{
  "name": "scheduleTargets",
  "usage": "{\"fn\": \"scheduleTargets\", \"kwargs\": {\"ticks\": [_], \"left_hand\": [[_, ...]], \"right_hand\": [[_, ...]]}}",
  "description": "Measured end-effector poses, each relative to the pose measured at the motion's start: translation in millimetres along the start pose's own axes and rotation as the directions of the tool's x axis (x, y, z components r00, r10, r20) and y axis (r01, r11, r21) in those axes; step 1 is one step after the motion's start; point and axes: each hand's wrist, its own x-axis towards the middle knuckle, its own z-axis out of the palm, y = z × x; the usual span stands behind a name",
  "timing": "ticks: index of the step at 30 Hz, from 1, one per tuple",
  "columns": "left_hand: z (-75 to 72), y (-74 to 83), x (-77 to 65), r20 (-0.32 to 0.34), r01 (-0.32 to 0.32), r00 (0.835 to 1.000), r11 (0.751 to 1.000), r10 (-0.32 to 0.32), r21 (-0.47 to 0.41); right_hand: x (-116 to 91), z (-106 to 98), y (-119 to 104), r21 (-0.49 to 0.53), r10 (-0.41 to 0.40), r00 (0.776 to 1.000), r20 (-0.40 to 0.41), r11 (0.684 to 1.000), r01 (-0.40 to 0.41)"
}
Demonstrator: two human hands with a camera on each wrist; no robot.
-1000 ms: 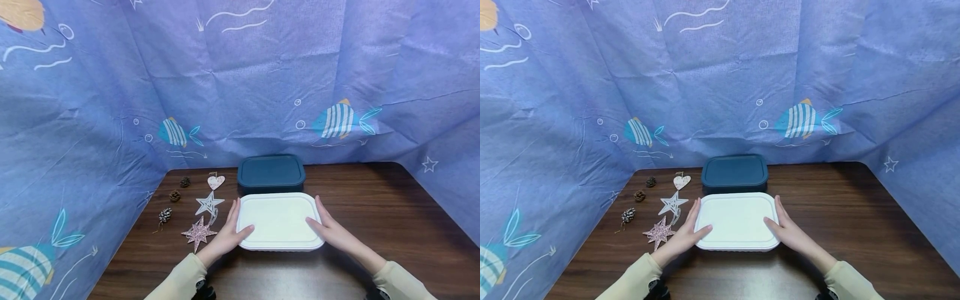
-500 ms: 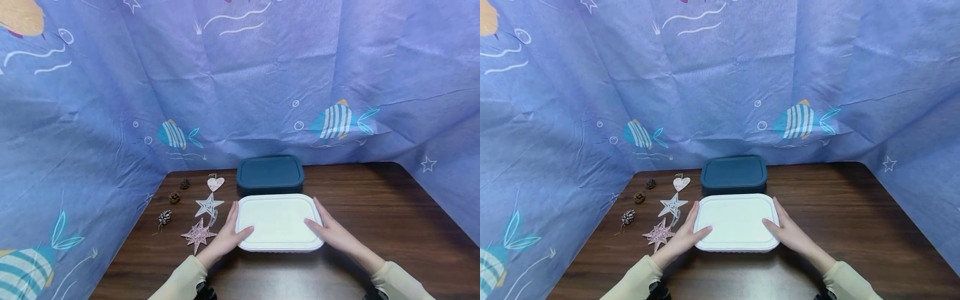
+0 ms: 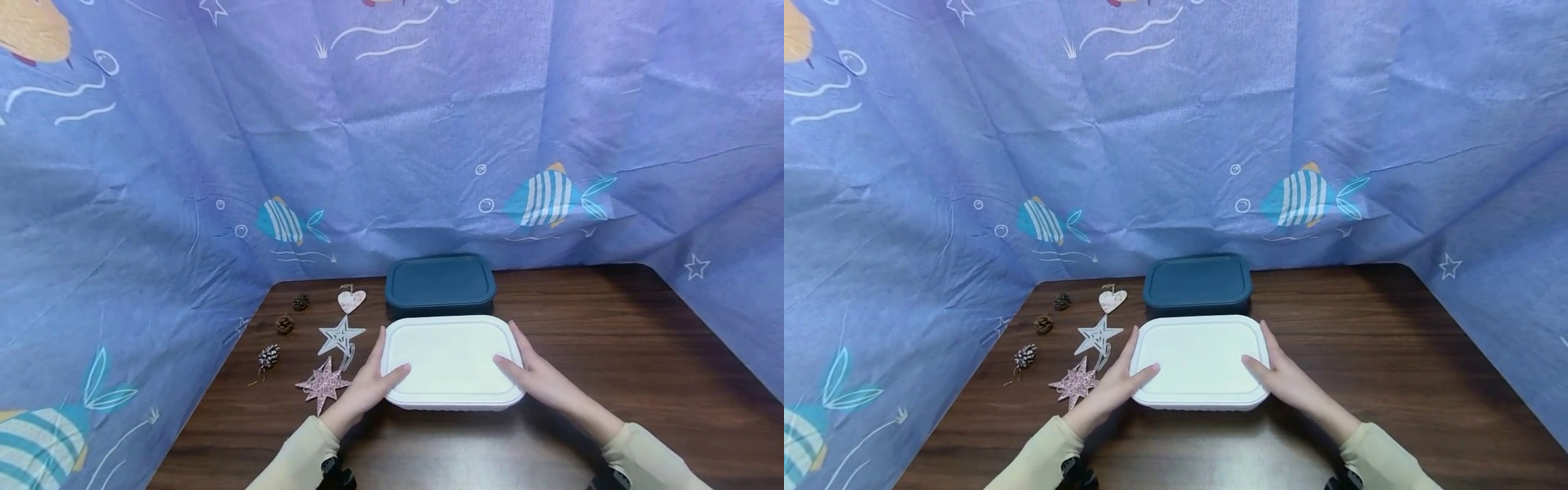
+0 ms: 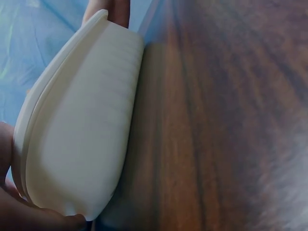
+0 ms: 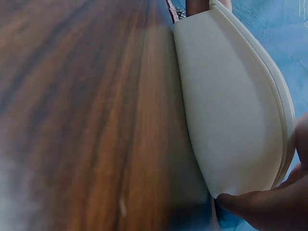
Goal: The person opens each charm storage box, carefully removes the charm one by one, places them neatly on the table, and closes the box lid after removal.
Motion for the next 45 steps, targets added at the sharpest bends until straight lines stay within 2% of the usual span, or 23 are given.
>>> {"fn": "scheduleTargets", "kwargs": {"ticks": [8, 12, 16, 20, 25, 28, 34, 41, 45], "left_hand": [[-6.5, -6.3, 11.3, -0.046, 0.007, 0.999, 1.0, -0.008, -0.029], [-10.7, -8.5, 19.1, -0.057, 0.003, 0.998, 1.0, -0.004, -0.022], [-15.7, -3.8, 26.5, -0.095, 0.015, 0.995, 1.0, -0.016, -0.018], [-22.9, -0.2, 42.7, -0.128, 0.033, 0.991, 0.998, -0.039, -0.046], [-31.0, -4.3, 66.0, -0.143, 0.044, 0.988, 0.997, -0.052, -0.061], [-33.4, -8.0, 73.9, -0.16, 0.052, 0.985, 0.996, -0.062, -0.072], [-35.6, -10.6, 78.2, -0.177, 0.078, 0.98, 0.991, -0.096, -0.107], [-34.9, -8.9, 78.8, -0.163, 0.086, 0.981, 0.99, -0.104, -0.116], [-33.9, -9.9, 74.9, -0.162, 0.076, 0.983, 0.996, -0.081, -0.034]], "right_hand": [[16.3, 6.0, 1.5, 0.031, -0.011, 1.0, -0.026, 0.999, 0.012], [24.9, 7.7, 0.3, 0.037, -0.019, 0.996, -0.086, 0.999, 0.022], [33.0, 7.2, -3.3, 0.04, -0.004, 0.991, -0.134, 0.999, 0.009], [42.4, 5.2, -3.5, 0.055, -0.007, 0.988, -0.154, 0.998, 0.016], [54.3, 3.2, -0.9, 0.084, -0.011, 0.99, -0.138, 0.996, 0.023], [61.0, 1.8, 0.8, 0.125, 0.002, 0.993, -0.12, 0.992, 0.013], [71.6, 0.3, 4.9, 0.166, 0.032, 0.994, -0.102, 0.986, -0.014], [73.1, 1.4, 5.3, 0.126, 0.037, 0.992, -0.122, 0.992, -0.021], [71.3, 5.2, 5.4, 0.077, 0.004, 0.989, -0.15, 0.997, 0.008]]}}
